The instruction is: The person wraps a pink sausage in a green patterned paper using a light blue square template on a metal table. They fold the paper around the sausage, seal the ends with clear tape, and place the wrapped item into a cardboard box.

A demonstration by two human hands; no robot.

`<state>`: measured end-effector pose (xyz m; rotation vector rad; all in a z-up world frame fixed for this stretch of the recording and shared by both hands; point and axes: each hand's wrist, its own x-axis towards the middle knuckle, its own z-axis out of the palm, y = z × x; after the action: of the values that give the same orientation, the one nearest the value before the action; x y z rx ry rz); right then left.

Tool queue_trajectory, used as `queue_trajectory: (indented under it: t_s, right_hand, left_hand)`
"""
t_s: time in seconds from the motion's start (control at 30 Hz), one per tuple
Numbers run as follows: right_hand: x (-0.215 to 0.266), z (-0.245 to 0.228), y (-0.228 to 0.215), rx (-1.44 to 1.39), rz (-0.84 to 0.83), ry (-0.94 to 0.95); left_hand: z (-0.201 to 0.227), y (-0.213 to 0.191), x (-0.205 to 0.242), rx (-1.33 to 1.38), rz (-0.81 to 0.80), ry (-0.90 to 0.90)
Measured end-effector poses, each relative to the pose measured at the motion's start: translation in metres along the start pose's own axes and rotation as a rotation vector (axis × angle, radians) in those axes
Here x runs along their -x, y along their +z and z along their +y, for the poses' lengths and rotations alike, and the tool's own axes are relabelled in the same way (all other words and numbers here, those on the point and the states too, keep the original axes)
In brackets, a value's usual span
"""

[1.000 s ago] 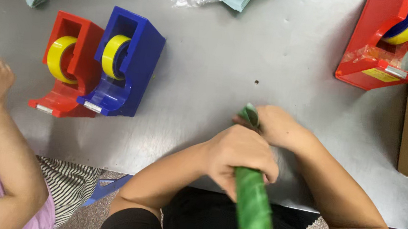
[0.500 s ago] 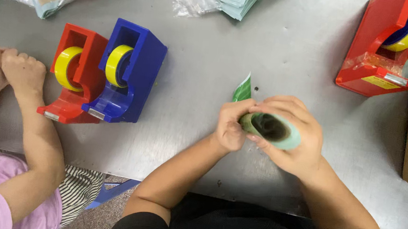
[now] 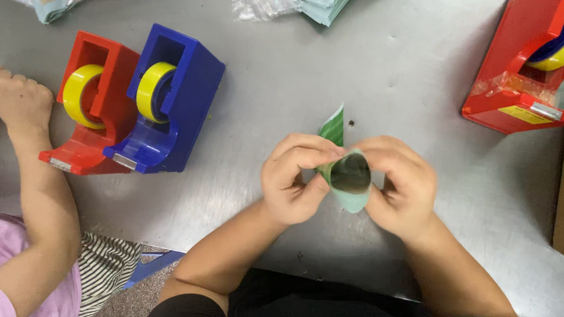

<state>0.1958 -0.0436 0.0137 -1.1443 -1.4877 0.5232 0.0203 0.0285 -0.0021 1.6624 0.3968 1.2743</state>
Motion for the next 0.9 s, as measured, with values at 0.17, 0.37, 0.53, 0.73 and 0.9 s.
queue_trajectory:
  t_s: [0.17, 0.37, 0.53, 0.73, 0.9]
  right_hand:
    - [0.001, -0.007, -0.004, -0.031, 0.005, 0.059]
    - [0.009, -0.005, -0.003, 0.07, 0.043, 0.055]
    - [0.007, -0.001, -0.001, -0.039, 0.059, 0.209]
    - [0.006, -0.007, 0.003, 0.225, 0.056, -0.017]
    - [0.014, -0.003, 0.006, 0.026, 0.07, 0.067]
  left_hand:
    - [-0.001, 0.001, 0.001, -0.032, -0.055, 0.016]
    - [0.0, 0.016, 0.014, -0.017, 0.033, -0.016]
    - [-0.007, 0.016, 0.011, -0.068, 0.048, -0.13]
    - [-0.004, 0.018, 0.017, -0.146, 0.112, -0.048]
    - [-0.015, 0.008, 0.021, 0.101, 0.055, -0.156]
